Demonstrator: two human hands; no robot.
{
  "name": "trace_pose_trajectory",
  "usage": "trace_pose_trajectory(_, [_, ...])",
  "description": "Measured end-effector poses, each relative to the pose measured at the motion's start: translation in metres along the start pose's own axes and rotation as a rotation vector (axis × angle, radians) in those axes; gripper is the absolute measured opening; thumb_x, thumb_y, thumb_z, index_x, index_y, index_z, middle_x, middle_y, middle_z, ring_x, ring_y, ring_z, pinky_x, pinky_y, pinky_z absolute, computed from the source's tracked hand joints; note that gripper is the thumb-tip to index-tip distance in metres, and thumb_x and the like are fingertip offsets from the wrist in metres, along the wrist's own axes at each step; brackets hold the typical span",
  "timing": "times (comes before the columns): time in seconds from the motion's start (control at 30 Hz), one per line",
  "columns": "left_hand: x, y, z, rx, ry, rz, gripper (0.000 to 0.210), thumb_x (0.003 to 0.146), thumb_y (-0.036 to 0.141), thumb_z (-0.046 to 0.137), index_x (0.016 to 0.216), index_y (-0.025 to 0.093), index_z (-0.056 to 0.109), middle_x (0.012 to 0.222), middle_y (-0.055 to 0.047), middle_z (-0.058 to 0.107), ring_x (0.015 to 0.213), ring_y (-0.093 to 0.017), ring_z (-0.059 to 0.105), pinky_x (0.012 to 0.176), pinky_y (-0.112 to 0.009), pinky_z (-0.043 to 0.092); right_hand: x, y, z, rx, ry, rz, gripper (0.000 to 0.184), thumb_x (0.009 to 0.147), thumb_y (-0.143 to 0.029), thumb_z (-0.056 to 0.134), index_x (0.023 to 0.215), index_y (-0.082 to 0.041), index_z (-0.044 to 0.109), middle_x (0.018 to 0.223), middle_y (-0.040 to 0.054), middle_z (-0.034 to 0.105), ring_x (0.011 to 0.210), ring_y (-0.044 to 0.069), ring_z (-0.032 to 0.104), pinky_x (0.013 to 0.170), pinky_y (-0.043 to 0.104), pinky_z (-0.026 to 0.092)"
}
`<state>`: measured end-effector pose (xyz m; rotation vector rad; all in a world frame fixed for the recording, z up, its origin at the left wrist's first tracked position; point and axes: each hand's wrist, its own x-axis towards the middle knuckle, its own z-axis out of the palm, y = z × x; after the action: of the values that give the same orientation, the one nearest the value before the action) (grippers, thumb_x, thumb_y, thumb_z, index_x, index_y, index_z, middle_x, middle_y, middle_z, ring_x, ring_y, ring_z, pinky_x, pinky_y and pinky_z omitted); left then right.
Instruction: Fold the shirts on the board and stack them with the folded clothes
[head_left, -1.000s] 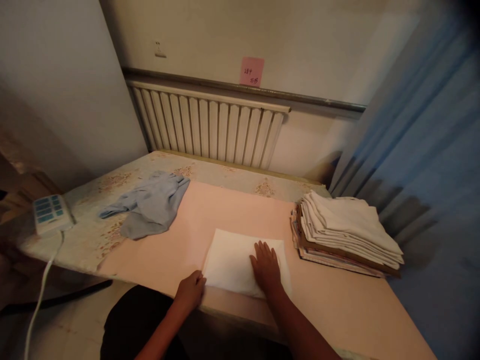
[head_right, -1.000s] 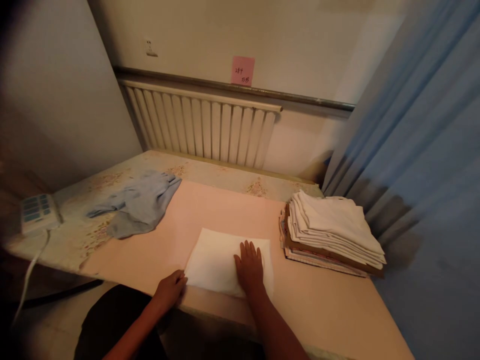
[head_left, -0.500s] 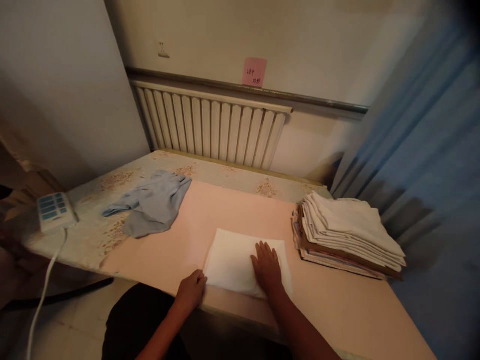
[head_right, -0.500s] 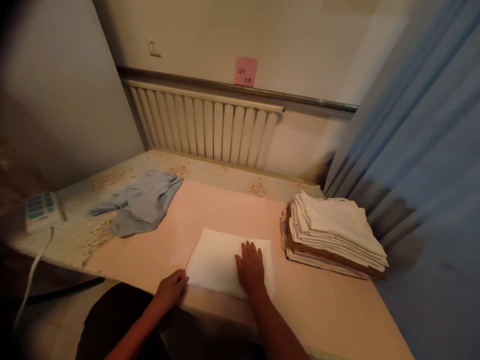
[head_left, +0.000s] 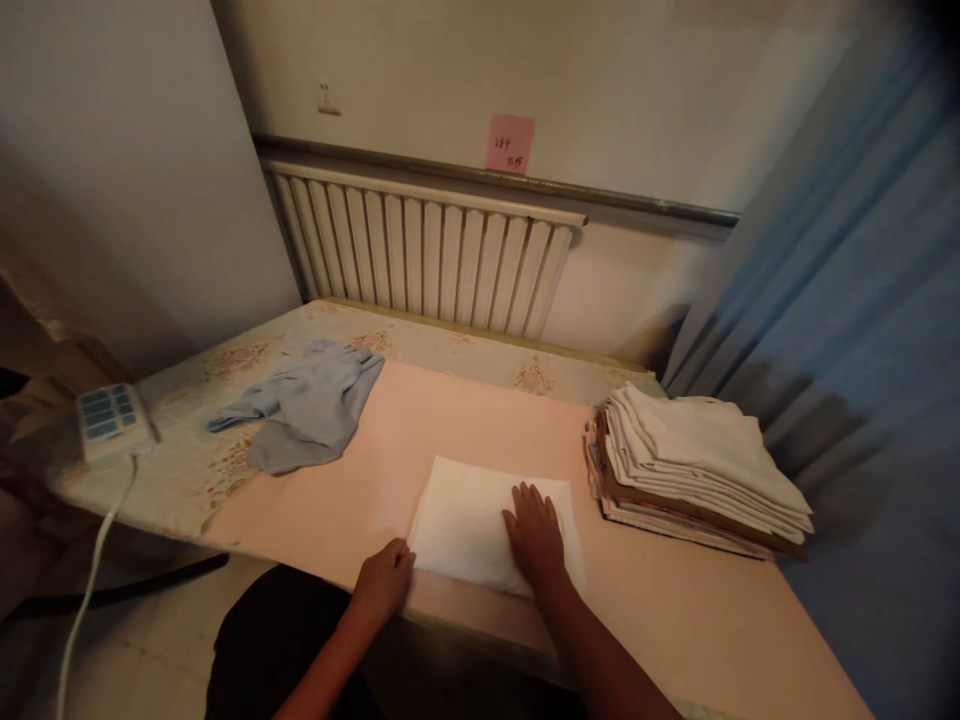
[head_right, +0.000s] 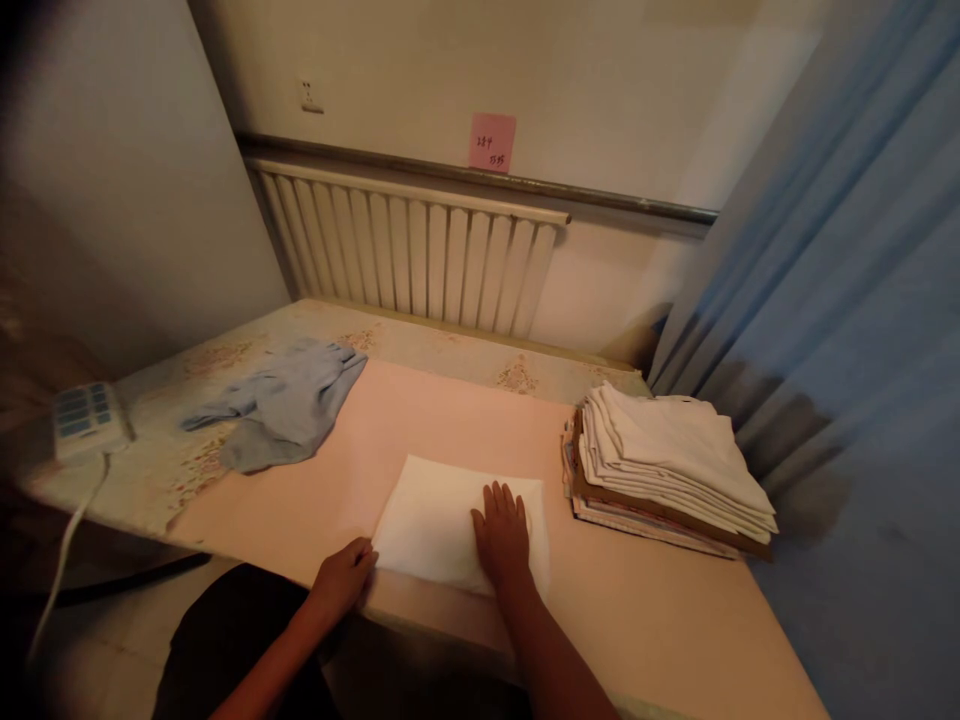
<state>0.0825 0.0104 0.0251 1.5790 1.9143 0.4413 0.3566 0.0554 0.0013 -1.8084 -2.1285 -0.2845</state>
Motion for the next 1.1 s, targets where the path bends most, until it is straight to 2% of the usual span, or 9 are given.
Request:
trace_pose_trajectory(0.2, [0.0,0.001,0.001,0.002,-0.009,-0.001,0.023,0.088,0.023,0.043,0.065,0.022,0.041,0.06,0.005,0.055,0.066,-0.012,0.055,0.062,-0.022,0.032,0.0,0.0,0.0,0.004,-0.004,0.006,0.045,0.098,-0.035,0.033,0.135,-0.014,0.05,0.143,0.0117,0.046,0.136,0.026,0.037,0.112,0.045,0.023])
trace_pose_trajectory(0.33, [-0.003,0.003,-0.006,0.02,-0.006,-0.01,0.022,0.089,0.024,0.041,0.067,0.022,0.043,0.062,0.003,0.056,0.067,-0.013,0.055,0.063,-0.023,0.033,0.001,0.0,-0.003,0.015,-0.02,0.015,0.045,0.099,-0.034,0.032,0.135,-0.014,0.05,0.143,0.0116,0.047,0.136,0.026,0.037,0.113,0.045,0.023])
trace_pose_trajectory(0.43, [-0.009,0.011,-0.017,0.105,0.092,0.022,0.02,0.091,0.028,0.037,0.076,0.022,0.049,0.075,-0.001,0.06,0.073,-0.016,0.056,0.066,-0.026,0.036,0.002,-0.001,-0.003,0.021,-0.025,0.016,0.045,0.098,-0.034,0.033,0.135,-0.015,0.05,0.143,0.0119,0.047,0.136,0.026,0.037,0.112,0.046,0.023])
trace_pose_trajectory(0.53, [-0.007,0.032,-0.019,0.232,0.257,0.204,0.022,0.091,0.027,0.036,0.095,0.019,0.056,0.097,-0.008,0.064,0.093,-0.021,0.058,0.081,-0.032,0.042,0.001,0.0,-0.002,0.026,-0.012,0.02,0.044,0.098,-0.034,0.034,0.134,-0.015,0.05,0.143,0.0117,0.047,0.136,0.025,0.037,0.113,0.046,0.022])
trace_pose_trajectory(0.6, [0.001,0.05,-0.009,0.266,0.314,0.378,0.029,0.091,0.025,0.037,0.111,0.017,0.057,0.114,-0.011,0.063,0.111,-0.024,0.054,0.096,-0.037,0.04,0.001,0.0,-0.001,0.03,0.003,0.026,0.044,0.098,-0.035,0.034,0.134,-0.015,0.051,0.142,0.0113,0.048,0.136,0.025,0.037,0.113,0.046,0.022])
trace_pose_trajectory(0.67, [0.015,0.07,0.009,0.289,0.327,0.518,0.039,0.091,0.024,0.037,0.125,0.014,0.052,0.131,-0.013,0.056,0.125,-0.025,0.047,0.105,-0.041,0.035,0.001,0.0,-0.001,0.031,0.016,0.024,0.044,0.098,-0.035,0.035,0.134,-0.015,0.051,0.142,0.0111,0.048,0.136,0.025,0.037,0.114,0.046,0.022])
trace_pose_trajectory(0.8, [0.048,0.099,0.049,0.382,0.272,0.719,0.048,0.089,0.02,0.036,0.136,0.015,0.046,0.148,-0.012,0.042,0.14,-0.025,0.031,0.113,-0.046,0.028,0.002,0.0,-0.003,0.026,0.021,0.02,0.044,0.098,-0.034,0.035,0.133,-0.016,0.052,0.141,0.0105,0.049,0.136,0.025,0.038,0.114,0.045,0.023])
trace_pose_trajectory(0.93, [0.071,0.104,0.069,0.446,0.234,0.763,0.049,0.091,0.026,0.037,0.14,0.021,0.043,0.15,-0.008,0.039,0.141,-0.026,0.029,0.114,-0.051,0.024,0.003,0.0,0.0,0.017,0.016,0.032,0.043,0.097,-0.032,0.035,0.134,-0.017,0.052,0.142,0.0082,0.049,0.136,0.025,0.037,0.114,0.044,0.023])
trace_pose_trajectory(1.1, [0.082,0.095,0.066,0.451,0.29,0.699,0.052,0.092,0.033,0.039,0.143,0.022,0.04,0.151,-0.007,0.037,0.142,-0.029,0.027,0.113,-0.053,0.023,0.007,0.003,0.003,0.0,0.023,0.065,0.044,0.097,-0.034,0.036,0.135,-0.019,0.05,0.144,0.0085,0.046,0.137,0.026,0.035,0.113,0.047,0.023])
